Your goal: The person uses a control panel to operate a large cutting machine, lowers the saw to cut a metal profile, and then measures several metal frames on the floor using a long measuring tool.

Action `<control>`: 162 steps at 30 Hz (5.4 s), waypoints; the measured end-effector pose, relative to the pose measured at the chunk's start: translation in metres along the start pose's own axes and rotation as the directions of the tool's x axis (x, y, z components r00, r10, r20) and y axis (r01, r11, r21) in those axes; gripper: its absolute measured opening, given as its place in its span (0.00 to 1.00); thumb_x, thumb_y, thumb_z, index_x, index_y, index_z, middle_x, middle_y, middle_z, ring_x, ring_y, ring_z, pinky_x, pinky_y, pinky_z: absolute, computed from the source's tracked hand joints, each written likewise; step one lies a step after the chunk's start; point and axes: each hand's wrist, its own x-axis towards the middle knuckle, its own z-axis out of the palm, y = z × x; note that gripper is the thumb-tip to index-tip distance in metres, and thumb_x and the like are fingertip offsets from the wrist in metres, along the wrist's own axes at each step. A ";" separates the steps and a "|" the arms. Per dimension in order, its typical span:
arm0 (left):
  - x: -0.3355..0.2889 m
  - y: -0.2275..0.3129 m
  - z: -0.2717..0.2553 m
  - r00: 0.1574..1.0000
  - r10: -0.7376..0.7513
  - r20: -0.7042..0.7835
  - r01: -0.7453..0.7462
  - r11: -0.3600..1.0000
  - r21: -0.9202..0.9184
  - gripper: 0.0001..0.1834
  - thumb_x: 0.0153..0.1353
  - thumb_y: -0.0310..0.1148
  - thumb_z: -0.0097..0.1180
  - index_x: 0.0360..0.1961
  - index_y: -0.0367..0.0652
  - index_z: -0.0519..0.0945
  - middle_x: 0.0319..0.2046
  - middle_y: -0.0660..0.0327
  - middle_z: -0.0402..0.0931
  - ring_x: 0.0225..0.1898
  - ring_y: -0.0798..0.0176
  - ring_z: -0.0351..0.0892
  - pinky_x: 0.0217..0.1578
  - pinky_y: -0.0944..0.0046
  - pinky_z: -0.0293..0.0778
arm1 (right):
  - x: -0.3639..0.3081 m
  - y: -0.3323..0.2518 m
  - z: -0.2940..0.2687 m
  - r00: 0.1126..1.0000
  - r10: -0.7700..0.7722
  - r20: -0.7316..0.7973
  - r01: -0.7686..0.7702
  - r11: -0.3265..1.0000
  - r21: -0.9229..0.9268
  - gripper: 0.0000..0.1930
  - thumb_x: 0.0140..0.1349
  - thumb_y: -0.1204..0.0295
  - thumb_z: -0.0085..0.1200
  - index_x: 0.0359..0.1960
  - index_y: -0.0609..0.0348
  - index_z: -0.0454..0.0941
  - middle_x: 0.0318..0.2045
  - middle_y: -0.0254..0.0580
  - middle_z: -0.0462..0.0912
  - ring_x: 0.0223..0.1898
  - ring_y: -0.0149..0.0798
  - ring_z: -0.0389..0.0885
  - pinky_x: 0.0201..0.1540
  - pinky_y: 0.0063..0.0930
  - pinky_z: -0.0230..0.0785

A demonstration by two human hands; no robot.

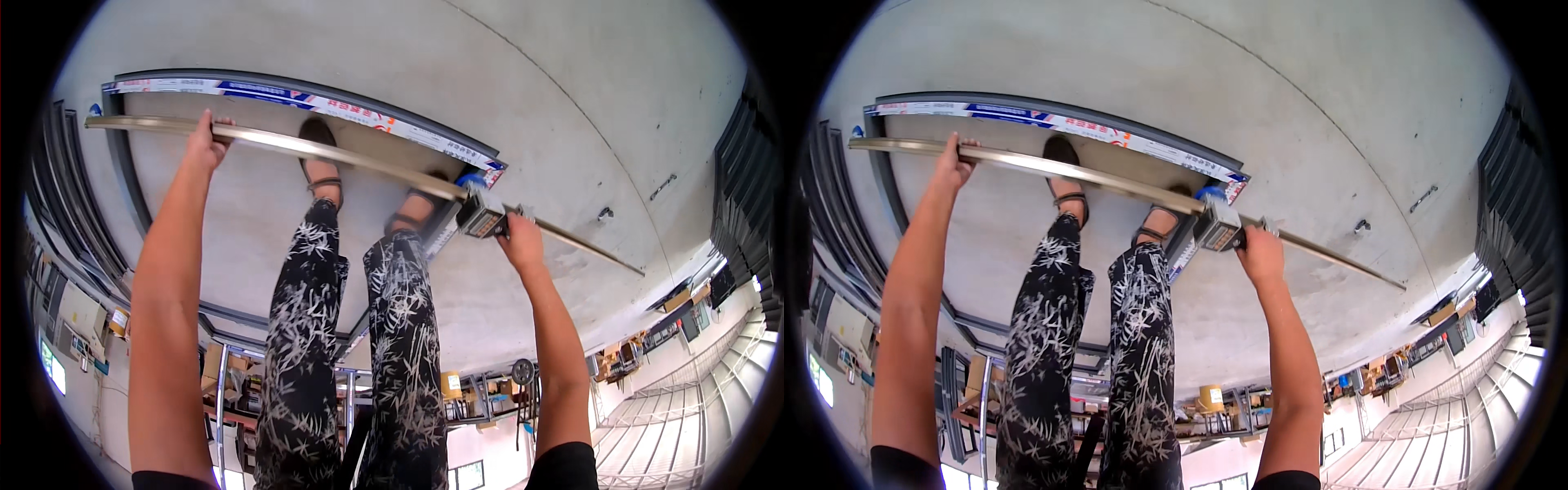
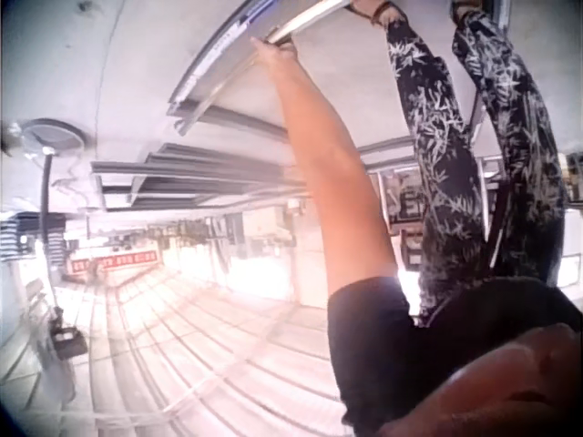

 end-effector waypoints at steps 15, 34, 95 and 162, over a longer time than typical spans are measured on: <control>-0.156 0.109 -0.123 0.996 0.089 -0.013 -0.089 0.996 0.017 0.15 0.58 0.41 0.56 0.26 0.41 0.69 0.20 0.58 0.71 0.25 0.58 0.73 0.34 0.57 0.76 | -0.192 -0.117 -0.080 0.991 -0.117 -0.062 0.119 0.992 0.029 0.10 0.42 0.68 0.59 0.25 0.57 0.72 0.22 0.46 0.76 0.28 0.50 0.75 0.31 0.44 0.66; -0.367 -0.043 -0.379 0.976 0.219 0.018 -0.209 0.952 -0.225 0.17 0.62 0.45 0.49 0.28 0.42 0.64 0.20 0.60 0.65 0.23 0.61 0.69 0.25 0.59 0.73 | -0.481 -0.197 0.039 0.971 -0.238 0.022 0.238 0.970 -0.053 0.15 0.39 0.64 0.61 0.24 0.58 0.71 0.21 0.47 0.77 0.27 0.52 0.76 0.29 0.44 0.69; -0.244 -0.559 -0.881 0.986 -0.129 -0.107 0.105 0.972 -0.208 0.28 0.61 0.58 0.41 0.25 0.40 0.67 0.19 0.59 0.66 0.20 0.61 0.70 0.24 0.59 0.75 | -0.799 -0.139 0.701 0.995 -0.002 -0.100 -0.003 0.999 -0.047 0.20 0.36 0.68 0.65 0.30 0.57 0.69 0.28 0.47 0.74 0.33 0.55 0.73 0.32 0.46 0.64; -0.007 -0.669 -0.864 0.993 0.018 -0.117 -0.026 0.998 -0.064 0.29 0.64 0.56 0.35 0.42 0.34 0.61 0.30 0.55 0.67 0.29 0.58 0.72 0.34 0.56 0.77 | -0.464 -0.199 0.949 0.984 -0.161 0.078 0.161 0.987 0.007 0.16 0.45 0.70 0.62 0.33 0.60 0.68 0.29 0.48 0.78 0.33 0.50 0.78 0.36 0.41 0.71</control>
